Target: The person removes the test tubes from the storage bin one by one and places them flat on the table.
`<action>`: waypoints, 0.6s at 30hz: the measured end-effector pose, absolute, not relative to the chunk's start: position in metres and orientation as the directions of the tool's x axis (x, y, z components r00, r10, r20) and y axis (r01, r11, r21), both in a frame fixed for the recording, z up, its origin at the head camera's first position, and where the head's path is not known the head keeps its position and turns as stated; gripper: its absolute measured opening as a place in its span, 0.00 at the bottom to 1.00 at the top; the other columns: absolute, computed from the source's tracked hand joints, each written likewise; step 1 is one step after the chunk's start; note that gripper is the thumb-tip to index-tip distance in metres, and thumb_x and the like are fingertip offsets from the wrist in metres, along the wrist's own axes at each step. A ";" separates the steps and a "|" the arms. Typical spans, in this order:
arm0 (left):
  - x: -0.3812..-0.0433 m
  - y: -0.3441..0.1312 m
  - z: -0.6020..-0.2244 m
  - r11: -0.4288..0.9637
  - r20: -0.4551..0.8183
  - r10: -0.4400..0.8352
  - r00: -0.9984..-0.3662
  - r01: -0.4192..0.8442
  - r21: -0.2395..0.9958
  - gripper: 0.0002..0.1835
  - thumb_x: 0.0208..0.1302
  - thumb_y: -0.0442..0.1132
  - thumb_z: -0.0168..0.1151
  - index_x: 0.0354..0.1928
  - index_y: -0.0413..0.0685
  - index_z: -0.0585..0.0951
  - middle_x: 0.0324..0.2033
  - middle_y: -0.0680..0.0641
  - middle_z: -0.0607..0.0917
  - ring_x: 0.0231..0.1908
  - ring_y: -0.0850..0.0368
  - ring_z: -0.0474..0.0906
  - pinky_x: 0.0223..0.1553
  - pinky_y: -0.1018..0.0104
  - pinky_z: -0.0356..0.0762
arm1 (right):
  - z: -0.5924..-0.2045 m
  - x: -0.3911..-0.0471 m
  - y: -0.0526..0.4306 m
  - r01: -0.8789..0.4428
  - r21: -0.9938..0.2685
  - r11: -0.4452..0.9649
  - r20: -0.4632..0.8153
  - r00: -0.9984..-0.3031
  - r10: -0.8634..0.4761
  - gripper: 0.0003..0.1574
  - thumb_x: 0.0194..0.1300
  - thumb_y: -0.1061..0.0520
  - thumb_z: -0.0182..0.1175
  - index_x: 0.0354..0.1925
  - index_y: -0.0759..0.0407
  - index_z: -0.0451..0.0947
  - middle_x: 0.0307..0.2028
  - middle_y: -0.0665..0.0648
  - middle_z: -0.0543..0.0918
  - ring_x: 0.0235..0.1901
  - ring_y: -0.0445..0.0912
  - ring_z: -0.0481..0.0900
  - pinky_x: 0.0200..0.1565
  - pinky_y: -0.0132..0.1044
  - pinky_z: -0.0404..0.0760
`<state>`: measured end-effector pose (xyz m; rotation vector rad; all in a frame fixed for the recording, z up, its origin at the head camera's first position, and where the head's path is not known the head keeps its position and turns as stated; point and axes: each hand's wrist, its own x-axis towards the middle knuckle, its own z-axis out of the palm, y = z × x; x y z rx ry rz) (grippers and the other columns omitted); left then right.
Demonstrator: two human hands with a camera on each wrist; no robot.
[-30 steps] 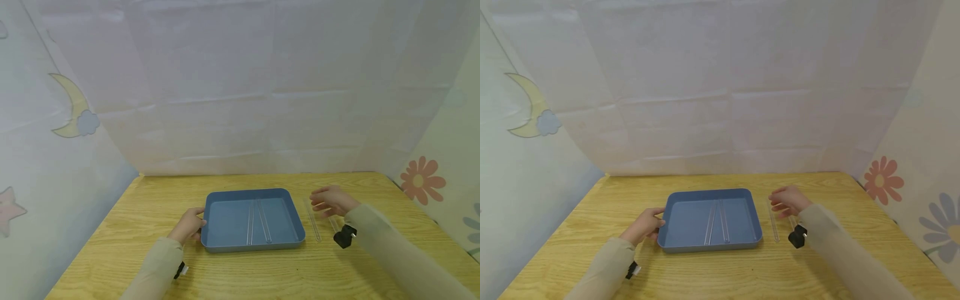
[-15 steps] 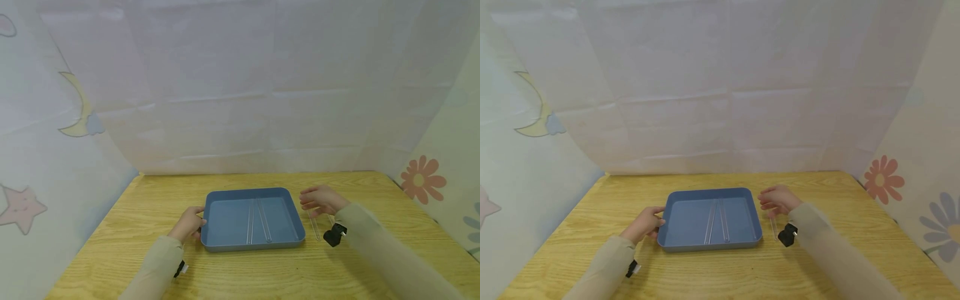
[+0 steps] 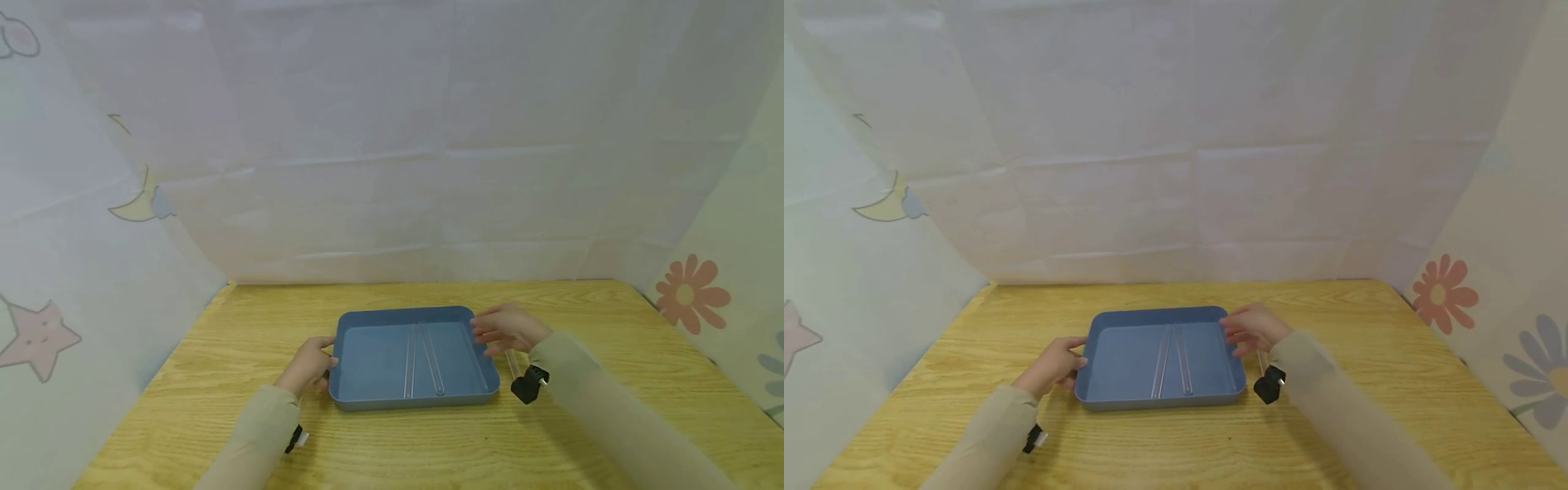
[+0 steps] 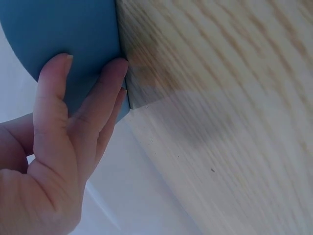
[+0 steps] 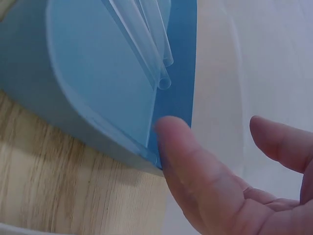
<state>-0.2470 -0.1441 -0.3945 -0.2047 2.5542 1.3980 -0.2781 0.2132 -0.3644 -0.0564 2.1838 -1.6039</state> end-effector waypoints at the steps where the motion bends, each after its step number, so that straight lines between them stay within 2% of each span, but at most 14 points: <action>1: -0.247 -0.144 -0.394 0.538 -0.258 -0.014 -0.966 -0.225 0.812 0.28 0.68 0.24 0.53 0.69 0.31 0.64 0.42 0.34 0.82 0.21 0.54 0.77 0.18 0.66 0.76 | -0.365 -0.279 0.212 0.220 -0.917 0.332 -0.319 -0.904 -0.285 0.38 0.73 0.58 0.52 0.68 0.81 0.51 0.62 0.80 0.65 0.58 0.66 0.71 0.44 0.46 0.83; 5: -0.246 -0.144 -0.393 0.539 -0.259 -0.017 -0.966 -0.227 0.811 0.28 0.68 0.24 0.53 0.69 0.32 0.64 0.43 0.34 0.82 0.21 0.54 0.77 0.19 0.65 0.77 | -0.365 -0.280 0.206 0.219 -0.911 0.351 -0.327 -0.901 -0.286 0.39 0.73 0.58 0.52 0.68 0.83 0.48 0.63 0.82 0.62 0.60 0.68 0.69 0.45 0.46 0.82; 11: -0.246 -0.144 -0.393 0.540 -0.261 -0.016 -0.965 -0.228 0.810 0.28 0.68 0.24 0.53 0.69 0.31 0.64 0.38 0.36 0.83 0.21 0.54 0.78 0.19 0.65 0.76 | -0.366 -0.280 0.195 0.230 -0.887 0.401 -0.343 -0.910 -0.235 0.38 0.72 0.60 0.53 0.67 0.84 0.50 0.62 0.83 0.61 0.61 0.69 0.67 0.47 0.47 0.81; 18: -0.247 -0.143 -0.393 0.537 -0.263 -0.011 -0.965 -0.228 0.813 0.28 0.68 0.24 0.53 0.69 0.32 0.64 0.35 0.38 0.83 0.20 0.55 0.77 0.18 0.65 0.76 | -0.363 -0.281 0.182 0.255 -0.850 0.462 -0.373 -0.909 -0.184 0.44 0.72 0.60 0.53 0.68 0.84 0.41 0.64 0.82 0.56 0.61 0.70 0.65 0.51 0.51 0.78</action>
